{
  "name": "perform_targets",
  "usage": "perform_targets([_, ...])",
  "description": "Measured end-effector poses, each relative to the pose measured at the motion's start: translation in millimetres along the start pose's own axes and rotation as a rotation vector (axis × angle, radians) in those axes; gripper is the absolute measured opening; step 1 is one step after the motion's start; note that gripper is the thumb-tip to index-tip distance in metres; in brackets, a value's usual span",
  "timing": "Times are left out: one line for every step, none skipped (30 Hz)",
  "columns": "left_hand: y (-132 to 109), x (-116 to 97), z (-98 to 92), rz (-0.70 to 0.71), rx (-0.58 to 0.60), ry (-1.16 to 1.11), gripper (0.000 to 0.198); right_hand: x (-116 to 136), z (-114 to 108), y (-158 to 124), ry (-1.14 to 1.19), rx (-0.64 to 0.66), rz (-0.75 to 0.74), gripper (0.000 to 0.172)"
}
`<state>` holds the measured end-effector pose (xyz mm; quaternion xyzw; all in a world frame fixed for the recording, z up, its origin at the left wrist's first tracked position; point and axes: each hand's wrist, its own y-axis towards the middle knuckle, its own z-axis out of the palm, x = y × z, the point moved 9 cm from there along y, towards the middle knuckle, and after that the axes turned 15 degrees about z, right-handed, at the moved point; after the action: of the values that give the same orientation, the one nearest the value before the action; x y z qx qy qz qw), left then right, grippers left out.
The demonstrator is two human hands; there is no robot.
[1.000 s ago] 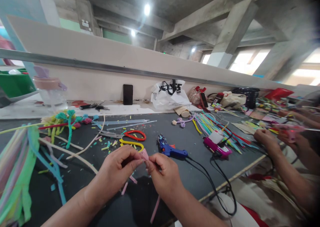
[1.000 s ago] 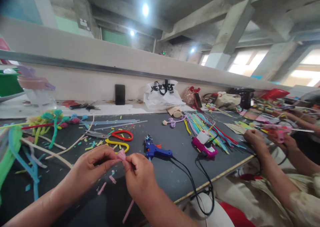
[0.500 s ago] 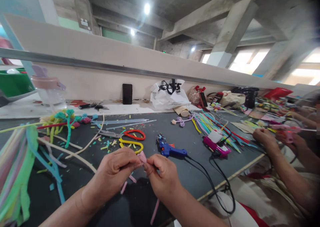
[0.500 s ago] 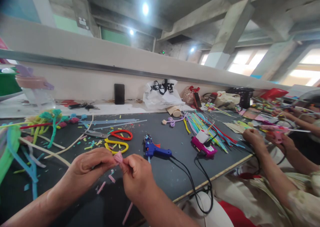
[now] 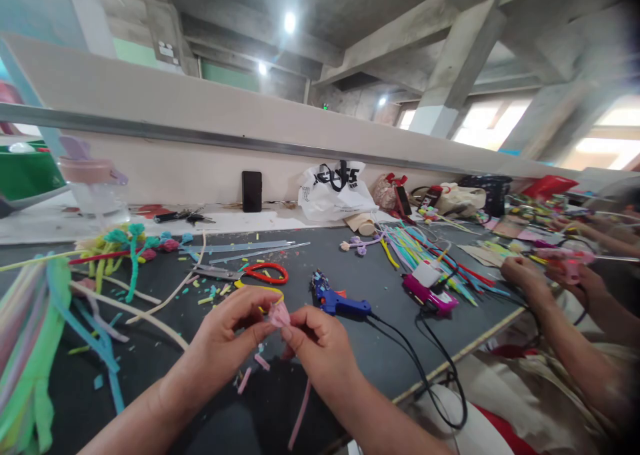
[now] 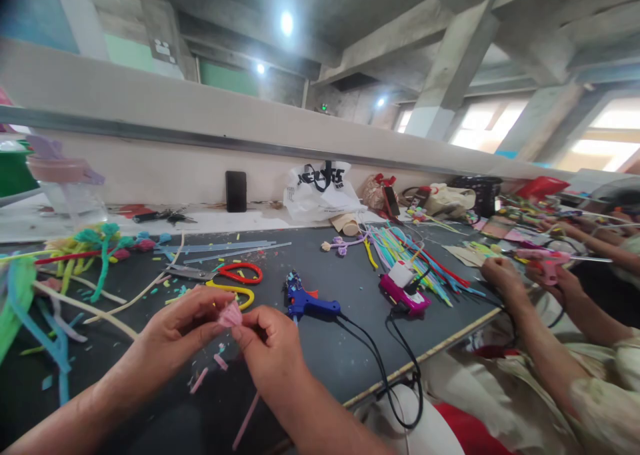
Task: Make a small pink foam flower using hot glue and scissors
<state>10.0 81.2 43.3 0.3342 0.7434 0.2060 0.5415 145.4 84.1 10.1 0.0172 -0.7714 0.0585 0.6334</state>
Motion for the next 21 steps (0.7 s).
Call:
perform_targets([1, -1, 0.9, 0.008, 0.016, -0.002, 0.02, -2, 5, 0, 0.078, 0.067, 0.048, 0.018])
perform_targets([2, -2, 1.5, 0.012, 0.03, 0.0, 0.017, -3, 10, 0, 0.146, 0.142, 0.093, 0.022])
perform_targets([3, -4, 1.8, 0.017, 0.041, 0.002, 0.015, -5, 15, -1, 0.207, 0.213, 0.135, 0.025])
perform_targets([4, -5, 1.9, 0.023, 0.048, 0.006, 0.014, -6, 20, -2, 0.262, 0.278, 0.171, 0.028])
perform_targets([5, -6, 1.7, 0.033, 0.049, 0.009, 0.013, -7, 24, -3, 0.314, 0.335, 0.202, 0.029])
perform_targets([6, -8, 1.8, 0.047, 0.052, 0.012, 0.013, -8, 27, -4, 0.367, 0.382, 0.235, 0.03])
perform_targets([6, -9, 2.0, 0.063, 0.054, 0.017, 0.013, -10, 29, -5, 0.414, 0.423, 0.271, 0.031])
perform_targets([6, -10, 2.4, 0.078, 0.058, 0.024, 0.013, -13, 32, -5, 0.453, 0.454, 0.308, 0.032])
perform_targets([6, -10, 2.8, 0.088, 0.061, 0.032, 0.013, -14, 33, -6, 0.478, 0.473, 0.336, 0.032])
perform_targets([5, -10, 3.2, 0.097, 0.064, 0.036, 0.014, -16, 34, -6, 0.488, 0.474, 0.352, 0.032])
perform_targets([4, -10, 3.8, 0.103, 0.068, 0.037, 0.015, -16, 33, -5, 0.481, 0.456, 0.354, 0.032])
perform_targets([4, -10, 4.1, 0.106, 0.068, 0.038, 0.018, -16, 30, -4, 0.461, 0.417, 0.346, 0.033])
perform_targets([3, -10, 3.9, 0.113, 0.063, 0.044, 0.021, -16, 26, -2, 0.427, 0.364, 0.334, 0.034])
perform_targets([3, -11, 3.5, 0.127, 0.057, 0.058, 0.023, -17, 22, -1, 0.387, 0.305, 0.323, 0.035])
perform_targets([3, -13, 2.7, 0.147, 0.048, 0.087, 0.025, -18, 18, 0, 0.341, 0.25, 0.314, 0.035])
perform_targets([3, -16, 2.0, 0.176, 0.041, 0.128, 0.025, -18, 15, 1, 0.295, 0.201, 0.305, 0.035])
perform_targets([3, -19, 1.6, 0.212, 0.037, 0.175, 0.024, -18, 12, 2, 0.249, 0.159, 0.293, 0.033])
perform_targets([3, -23, 1.4, 0.251, 0.033, 0.222, 0.023, -18, 8, 3, 0.204, 0.117, 0.277, 0.031])
perform_targets([2, -27, 1.5, 0.289, 0.032, 0.262, 0.021, -17, 6, 3, 0.155, 0.076, 0.257, 0.029])
perform_targets([1, -29, 1.6, 0.317, 0.031, 0.294, 0.021, -16, 3, 4, 0.106, 0.036, 0.237, 0.027])
perform_targets([0, -31, 1.6, 0.34, 0.03, 0.318, 0.02, -15, 1, 4, 0.061, 0.002, 0.219, 0.025])
